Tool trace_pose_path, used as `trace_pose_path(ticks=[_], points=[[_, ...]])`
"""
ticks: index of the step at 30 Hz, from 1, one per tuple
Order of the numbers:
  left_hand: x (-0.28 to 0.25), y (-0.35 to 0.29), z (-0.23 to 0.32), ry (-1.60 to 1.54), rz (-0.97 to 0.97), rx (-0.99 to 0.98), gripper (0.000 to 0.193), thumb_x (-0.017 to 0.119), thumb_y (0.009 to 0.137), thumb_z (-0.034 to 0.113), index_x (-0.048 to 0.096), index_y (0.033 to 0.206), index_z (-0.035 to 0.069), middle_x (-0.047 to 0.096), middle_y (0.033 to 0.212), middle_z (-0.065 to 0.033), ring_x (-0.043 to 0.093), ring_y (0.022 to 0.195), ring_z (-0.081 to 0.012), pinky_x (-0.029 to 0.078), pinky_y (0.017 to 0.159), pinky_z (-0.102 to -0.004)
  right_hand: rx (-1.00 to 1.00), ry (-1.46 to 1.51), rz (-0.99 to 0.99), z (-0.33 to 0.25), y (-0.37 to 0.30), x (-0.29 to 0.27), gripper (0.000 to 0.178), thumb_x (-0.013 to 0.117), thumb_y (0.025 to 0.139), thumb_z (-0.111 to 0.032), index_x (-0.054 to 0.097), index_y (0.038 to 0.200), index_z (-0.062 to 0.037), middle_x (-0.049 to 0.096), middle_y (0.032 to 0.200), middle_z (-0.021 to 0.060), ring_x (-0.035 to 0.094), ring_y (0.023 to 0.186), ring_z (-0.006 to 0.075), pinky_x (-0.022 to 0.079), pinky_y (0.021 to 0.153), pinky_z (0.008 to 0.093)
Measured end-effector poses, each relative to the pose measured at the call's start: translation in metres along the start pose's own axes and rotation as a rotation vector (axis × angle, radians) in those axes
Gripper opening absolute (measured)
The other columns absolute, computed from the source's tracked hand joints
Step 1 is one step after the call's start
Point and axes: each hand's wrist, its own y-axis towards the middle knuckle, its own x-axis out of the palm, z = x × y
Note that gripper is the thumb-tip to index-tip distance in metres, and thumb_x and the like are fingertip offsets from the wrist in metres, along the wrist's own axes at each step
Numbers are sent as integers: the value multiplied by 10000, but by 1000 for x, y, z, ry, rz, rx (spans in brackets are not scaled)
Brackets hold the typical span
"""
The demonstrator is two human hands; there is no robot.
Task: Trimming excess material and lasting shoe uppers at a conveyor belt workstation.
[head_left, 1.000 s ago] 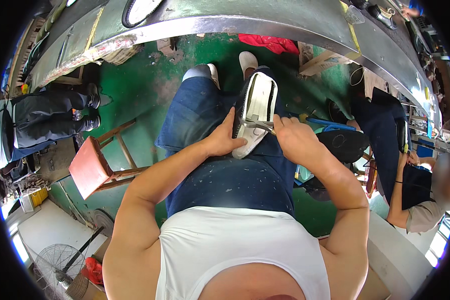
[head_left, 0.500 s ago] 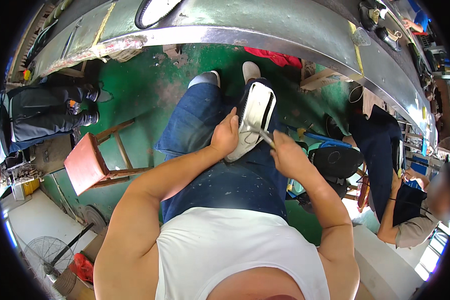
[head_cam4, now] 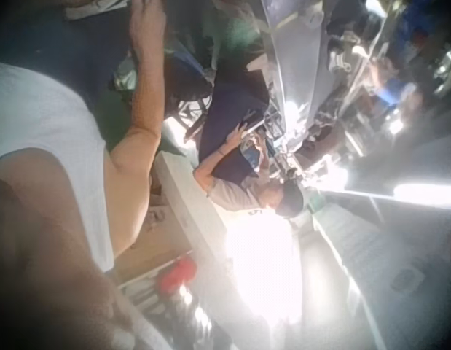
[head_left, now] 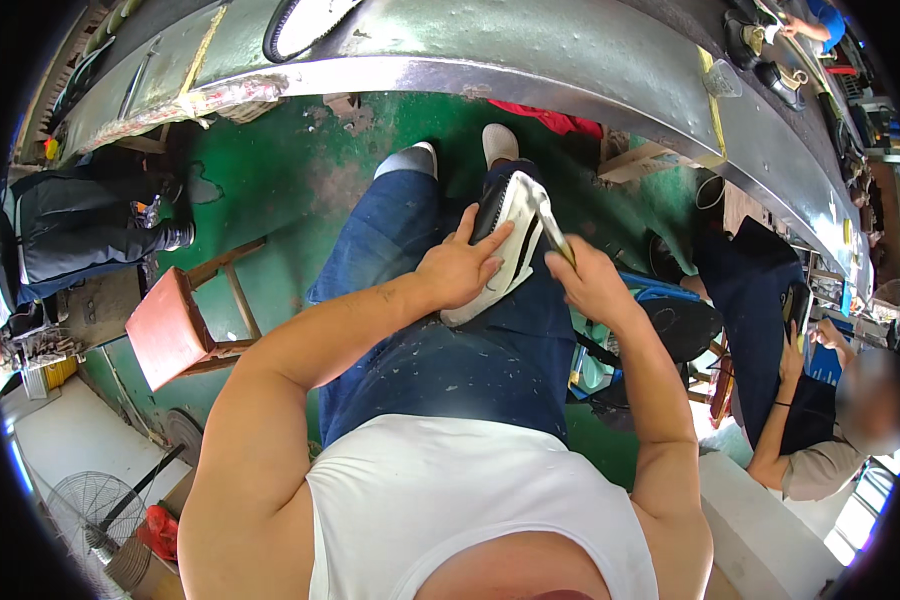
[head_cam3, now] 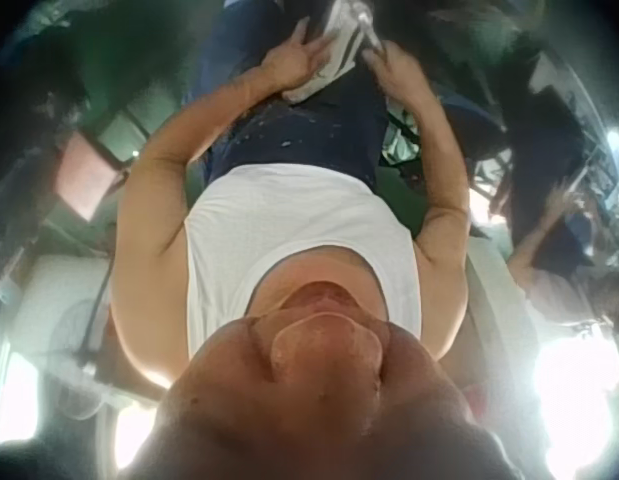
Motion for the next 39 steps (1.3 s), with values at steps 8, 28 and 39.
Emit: trace_pose_path(ticks=[8,28,39], points=[[18,-40,-21,-369,54,30,1049,753,829,295,60,1594,105,227,1552,-348,444,1337,-480,397,1110,-429,-59,102,27,33,7,31,345,525,1004,-329,567,937,7,681,744,144,695,721,280,528,694,389],[-57,104,-31,-747,-122,-192,512,716,907,391,668,1161,-51,710,1064,-139,689,903,-189,558,780,-343,4,543,258,59,-43,76,233,567,988,-176,590,1135,4,661,884,49,606,821,119,484,753,272],[12,65,-66,-1624,-351,-373,630,360,1037,579,593,1312,62,673,1236,-106,637,1130,-236,468,1031,-399,81,371,-8,27,-23,61,261,587,952,-244,608,1028,5,653,755,78,634,707,188,505,701,330]])
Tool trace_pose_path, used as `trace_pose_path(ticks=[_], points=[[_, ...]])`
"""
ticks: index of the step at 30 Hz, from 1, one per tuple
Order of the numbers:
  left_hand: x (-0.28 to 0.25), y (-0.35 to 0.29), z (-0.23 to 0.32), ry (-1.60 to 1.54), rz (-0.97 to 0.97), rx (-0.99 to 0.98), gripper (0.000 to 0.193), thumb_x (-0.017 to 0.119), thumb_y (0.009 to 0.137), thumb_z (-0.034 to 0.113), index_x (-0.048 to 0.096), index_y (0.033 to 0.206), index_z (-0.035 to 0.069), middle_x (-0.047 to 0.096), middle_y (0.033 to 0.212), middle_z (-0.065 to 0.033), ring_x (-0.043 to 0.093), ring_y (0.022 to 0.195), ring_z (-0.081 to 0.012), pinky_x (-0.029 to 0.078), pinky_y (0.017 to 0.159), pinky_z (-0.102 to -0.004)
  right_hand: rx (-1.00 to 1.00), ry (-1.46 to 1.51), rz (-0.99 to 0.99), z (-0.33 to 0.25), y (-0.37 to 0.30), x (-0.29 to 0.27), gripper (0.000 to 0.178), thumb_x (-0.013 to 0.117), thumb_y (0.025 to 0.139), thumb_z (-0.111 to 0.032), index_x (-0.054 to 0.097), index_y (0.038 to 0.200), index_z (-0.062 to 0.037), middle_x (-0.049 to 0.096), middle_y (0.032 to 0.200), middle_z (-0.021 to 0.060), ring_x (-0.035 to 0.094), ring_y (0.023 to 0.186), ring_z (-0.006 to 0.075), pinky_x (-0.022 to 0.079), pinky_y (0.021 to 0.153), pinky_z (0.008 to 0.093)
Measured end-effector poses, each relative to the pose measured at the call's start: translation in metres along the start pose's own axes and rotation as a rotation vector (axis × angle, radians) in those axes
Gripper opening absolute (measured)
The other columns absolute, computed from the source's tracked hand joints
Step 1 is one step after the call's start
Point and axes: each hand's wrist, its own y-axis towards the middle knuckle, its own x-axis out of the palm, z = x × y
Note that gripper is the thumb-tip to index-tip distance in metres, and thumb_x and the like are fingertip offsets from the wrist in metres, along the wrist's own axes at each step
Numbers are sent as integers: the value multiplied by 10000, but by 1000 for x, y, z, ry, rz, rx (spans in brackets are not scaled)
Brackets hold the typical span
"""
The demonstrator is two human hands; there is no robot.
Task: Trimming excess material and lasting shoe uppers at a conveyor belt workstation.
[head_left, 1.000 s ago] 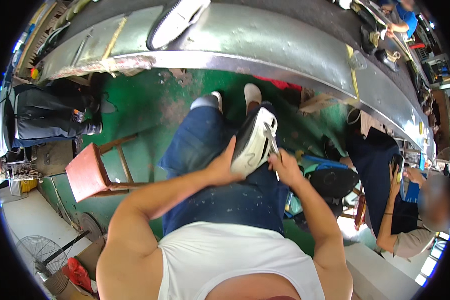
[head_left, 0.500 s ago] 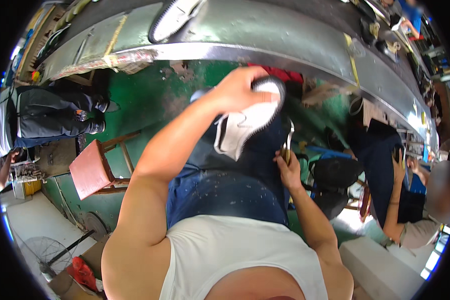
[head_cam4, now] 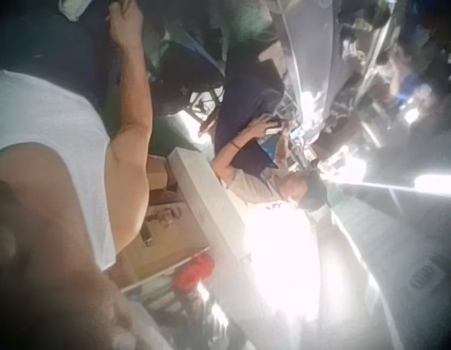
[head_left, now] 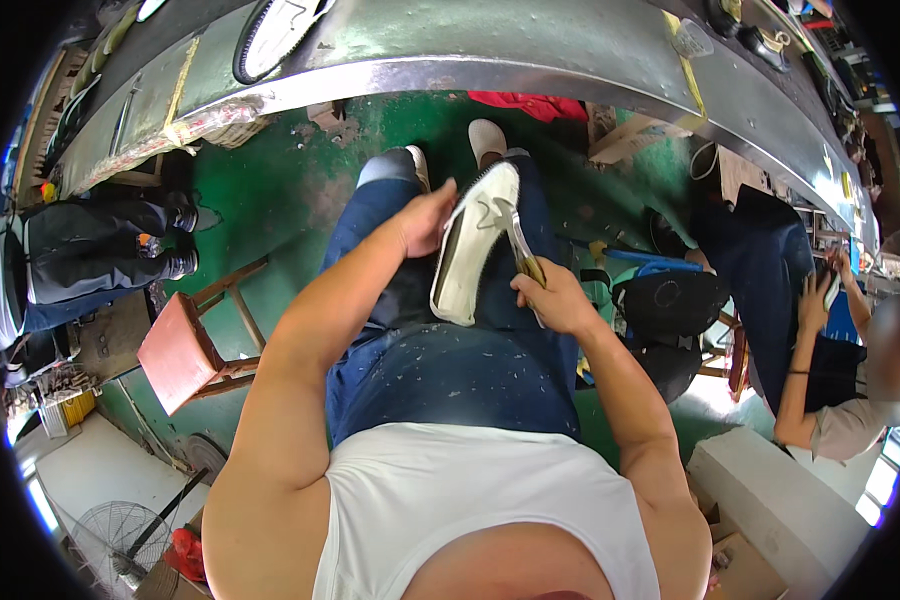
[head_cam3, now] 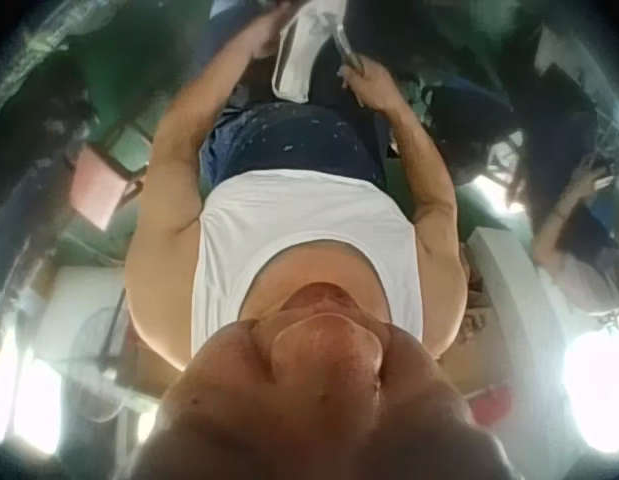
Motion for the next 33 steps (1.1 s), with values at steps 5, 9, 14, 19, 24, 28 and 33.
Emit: trace_pose_path(ticks=[5,9,14,19,24,28,33], points=[[21,-26,-21,122,211,73,585,413,1043,541,628,1266,45,677,1195,-118,646,1063,-218,492,969,-360,-99,-317,-208,-37,-10,-31,359,591,940,-227,531,1190,24,657,885,189,653,817,318,507,762,397],[47,-38,-29,202,352,218,620,388,1044,559,622,1278,35,677,1175,-121,648,1028,-208,503,935,-337,-220,-541,-142,-65,-3,-41,350,597,938,-243,563,1133,45,656,940,242,650,925,387,500,808,436],[41,-42,-35,183,359,180,648,353,1045,580,632,1274,42,678,1181,-111,649,1027,-186,513,914,-321,58,-748,-409,-112,25,-50,350,585,938,-288,633,914,58,667,868,265,657,878,434,496,798,490],[22,-41,-36,83,156,223,644,391,1040,565,421,1488,104,581,1340,-90,562,1198,-193,447,1041,-360,-95,-461,-133,-42,27,-2,338,596,942,-296,624,965,40,666,906,274,643,903,448,495,802,495],[26,-35,-22,92,115,319,555,529,1020,469,449,1440,116,597,1276,-53,569,1148,-170,465,999,-371,-11,-120,63,-21,19,36,298,607,952,-258,616,1037,28,673,843,194,682,809,323,536,733,431],[34,-33,-22,99,152,303,535,572,1007,422,468,1425,105,613,1239,-38,583,1109,-158,478,976,-356,217,306,-182,-20,19,20,313,536,1027,-282,588,1149,2,639,892,73,601,655,148,461,496,215],[52,-26,-19,164,263,300,575,640,973,406,498,1412,62,641,1221,-61,616,1054,-150,501,921,-325,263,728,-229,2,13,29,232,534,1030,-259,583,1081,-38,606,846,53,503,534,97,360,415,192]])
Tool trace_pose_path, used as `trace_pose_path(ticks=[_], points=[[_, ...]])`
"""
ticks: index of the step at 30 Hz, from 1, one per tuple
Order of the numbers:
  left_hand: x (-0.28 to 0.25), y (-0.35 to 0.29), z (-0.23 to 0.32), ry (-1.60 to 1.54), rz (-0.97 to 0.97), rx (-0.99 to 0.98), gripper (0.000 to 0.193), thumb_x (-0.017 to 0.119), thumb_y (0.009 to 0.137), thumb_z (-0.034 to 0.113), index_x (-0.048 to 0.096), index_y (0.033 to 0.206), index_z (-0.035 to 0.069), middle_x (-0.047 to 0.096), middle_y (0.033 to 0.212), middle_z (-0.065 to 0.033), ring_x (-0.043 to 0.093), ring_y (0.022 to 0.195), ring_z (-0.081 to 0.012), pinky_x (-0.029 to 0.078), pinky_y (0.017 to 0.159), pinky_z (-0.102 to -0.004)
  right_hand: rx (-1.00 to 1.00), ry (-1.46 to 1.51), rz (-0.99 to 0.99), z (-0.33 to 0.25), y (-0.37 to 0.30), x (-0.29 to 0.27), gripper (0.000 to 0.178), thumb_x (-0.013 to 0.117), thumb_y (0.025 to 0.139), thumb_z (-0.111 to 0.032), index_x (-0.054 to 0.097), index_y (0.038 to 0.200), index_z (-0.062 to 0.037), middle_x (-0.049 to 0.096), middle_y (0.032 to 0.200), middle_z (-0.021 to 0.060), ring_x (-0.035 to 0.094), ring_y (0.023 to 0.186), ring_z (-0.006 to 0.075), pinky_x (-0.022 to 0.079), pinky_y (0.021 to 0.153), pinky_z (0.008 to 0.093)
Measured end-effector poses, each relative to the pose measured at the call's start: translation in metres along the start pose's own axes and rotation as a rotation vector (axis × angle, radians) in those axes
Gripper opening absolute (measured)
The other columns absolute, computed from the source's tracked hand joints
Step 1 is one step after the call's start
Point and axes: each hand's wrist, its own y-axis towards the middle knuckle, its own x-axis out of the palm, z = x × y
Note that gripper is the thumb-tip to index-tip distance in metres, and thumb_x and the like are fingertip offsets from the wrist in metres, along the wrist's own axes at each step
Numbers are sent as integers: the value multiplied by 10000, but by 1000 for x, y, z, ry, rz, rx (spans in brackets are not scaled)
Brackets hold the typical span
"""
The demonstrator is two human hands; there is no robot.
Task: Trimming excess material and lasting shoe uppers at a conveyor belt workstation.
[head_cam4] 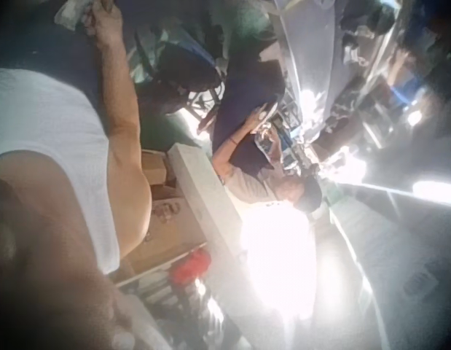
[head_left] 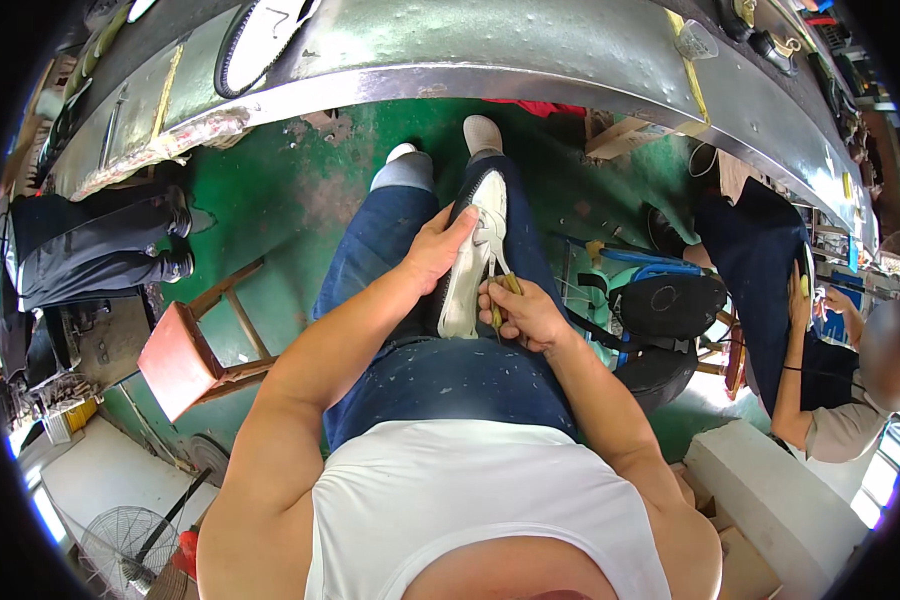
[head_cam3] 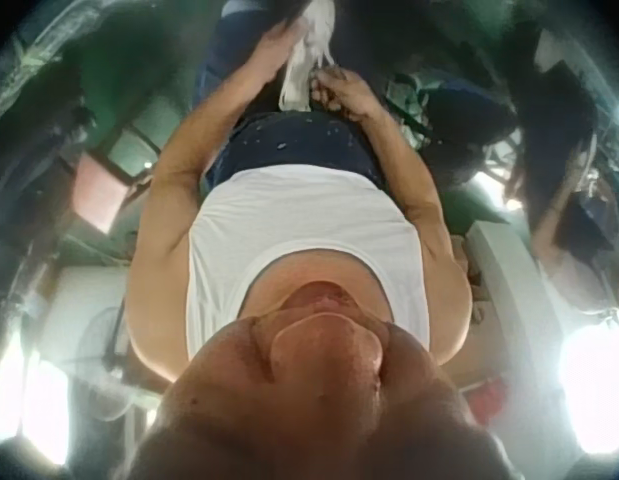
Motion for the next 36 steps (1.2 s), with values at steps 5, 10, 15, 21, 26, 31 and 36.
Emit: trace_pose_path(ticks=[5,10,15,21,26,31,36], points=[[3,11,-2,188,40,-22,538,660,955,394,555,1342,36,664,1166,-75,637,998,-148,507,893,-309,103,480,-321,10,-5,-37,326,596,1002,-225,540,1205,24,602,940,79,595,778,150,387,410,174],[9,14,14,289,142,-129,489,681,908,321,603,1260,-8,687,1111,-112,659,1011,-192,525,874,-338,57,-116,-132,-32,-37,-62,430,606,996,-287,533,1244,58,655,1051,148,697,875,213,574,529,267],[14,17,20,406,34,-155,448,661,888,266,613,1235,-13,688,1103,-122,672,972,-204,534,866,-361,-311,-547,184,-69,-16,-35,434,428,1054,-385,596,1001,12,650,751,64,622,643,137,471,555,281],[-3,14,45,351,-230,-298,420,709,882,278,632,1217,38,697,1110,-79,677,954,-186,535,838,-339,-129,-721,164,-83,-16,-43,306,531,1013,-287,624,957,0,656,771,54,620,620,123,484,565,285],[-10,27,48,381,-225,-383,433,738,880,280,622,1241,70,700,1119,-57,674,970,-163,524,847,-337,-145,-1143,-67,-68,-62,-27,310,618,925,-193,596,1113,52,677,864,157,669,765,294,533,706,371],[-6,29,44,394,-250,-385,445,728,898,314,617,1251,68,699,1115,-52,671,970,-165,518,849,-342,-605,-1582,96,-46,-53,-10,454,598,923,-131,510,1265,154,600,1184,300,625,1084,367,526,878,399],[-2,23,43,438,-265,-378,428,698,923,309,605,1261,64,694,1121,-53,672,951,-156,529,805,-325,-216,-1951,36,-87,-50,31,328,663,905,-209,595,1085,56,664,947,209,661,872,401,533,807,453]])
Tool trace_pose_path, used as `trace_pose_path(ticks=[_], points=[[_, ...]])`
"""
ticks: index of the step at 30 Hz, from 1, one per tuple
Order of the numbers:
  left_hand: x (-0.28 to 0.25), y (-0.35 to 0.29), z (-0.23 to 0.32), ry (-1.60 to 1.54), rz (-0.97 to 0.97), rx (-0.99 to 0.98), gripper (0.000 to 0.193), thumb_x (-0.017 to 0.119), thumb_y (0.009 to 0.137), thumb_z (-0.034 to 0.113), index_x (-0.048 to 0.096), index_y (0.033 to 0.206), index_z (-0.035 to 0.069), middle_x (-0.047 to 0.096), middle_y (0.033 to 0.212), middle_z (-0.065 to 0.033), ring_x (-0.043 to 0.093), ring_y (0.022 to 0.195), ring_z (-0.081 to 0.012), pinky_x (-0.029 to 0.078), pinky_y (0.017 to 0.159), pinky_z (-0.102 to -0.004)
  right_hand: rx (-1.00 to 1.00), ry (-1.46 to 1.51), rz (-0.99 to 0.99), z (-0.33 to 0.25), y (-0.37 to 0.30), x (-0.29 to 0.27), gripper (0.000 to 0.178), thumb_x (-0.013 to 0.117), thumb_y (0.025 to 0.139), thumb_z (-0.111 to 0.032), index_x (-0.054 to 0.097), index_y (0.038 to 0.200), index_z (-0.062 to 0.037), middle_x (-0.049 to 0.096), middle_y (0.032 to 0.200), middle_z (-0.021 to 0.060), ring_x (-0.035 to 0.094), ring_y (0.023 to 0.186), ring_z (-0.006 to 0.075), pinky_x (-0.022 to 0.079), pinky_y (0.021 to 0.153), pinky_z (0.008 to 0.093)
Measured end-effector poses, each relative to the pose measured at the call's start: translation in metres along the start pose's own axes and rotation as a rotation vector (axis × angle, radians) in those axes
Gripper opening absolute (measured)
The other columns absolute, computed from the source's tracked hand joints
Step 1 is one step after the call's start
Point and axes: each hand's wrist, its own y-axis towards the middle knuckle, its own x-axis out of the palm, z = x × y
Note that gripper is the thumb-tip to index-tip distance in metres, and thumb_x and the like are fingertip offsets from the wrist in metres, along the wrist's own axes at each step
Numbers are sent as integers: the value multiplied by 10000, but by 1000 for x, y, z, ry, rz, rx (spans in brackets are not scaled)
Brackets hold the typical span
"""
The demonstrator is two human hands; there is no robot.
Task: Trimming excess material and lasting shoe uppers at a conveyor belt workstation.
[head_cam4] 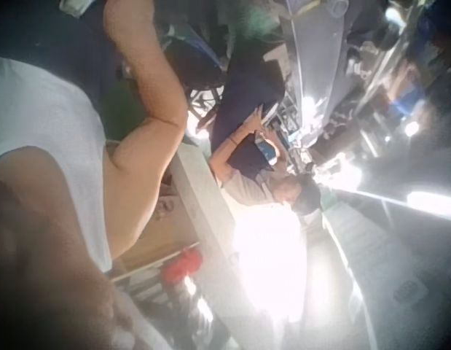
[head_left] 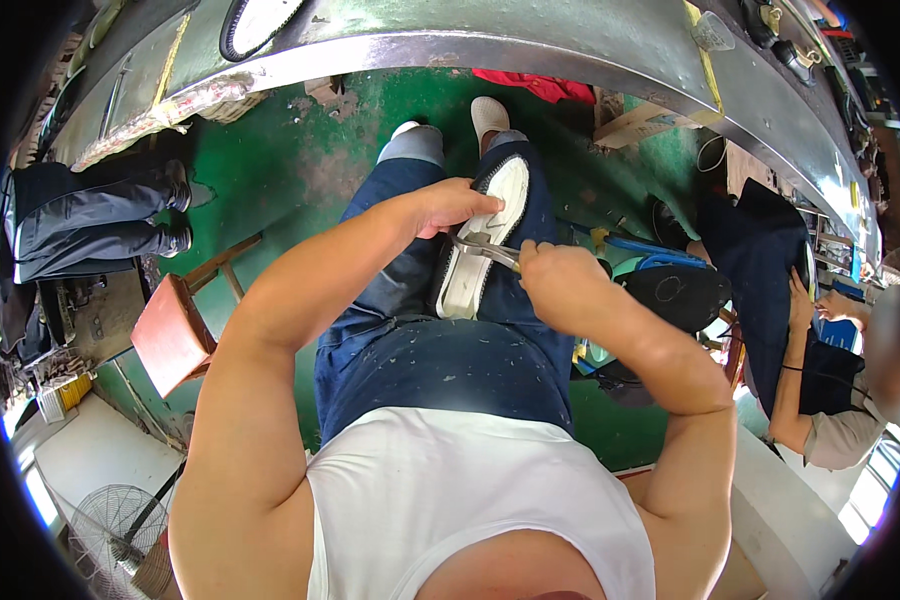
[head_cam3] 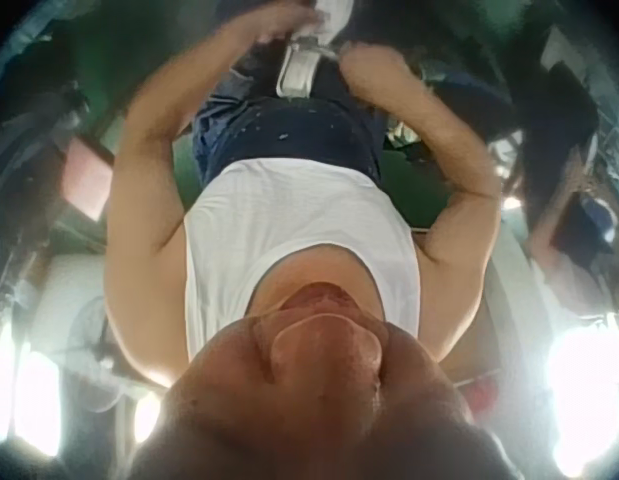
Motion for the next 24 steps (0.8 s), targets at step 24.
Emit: trace_pose_path(ticks=[24], points=[[5,1,-42,-31,62,298,594,654,956,207,369,1448,34,543,1344,-87,522,1200,-173,401,1056,-326,81,335,490,-11,-24,96,292,627,897,-113,537,1092,84,624,998,247,626,954,426,522,829,460]])
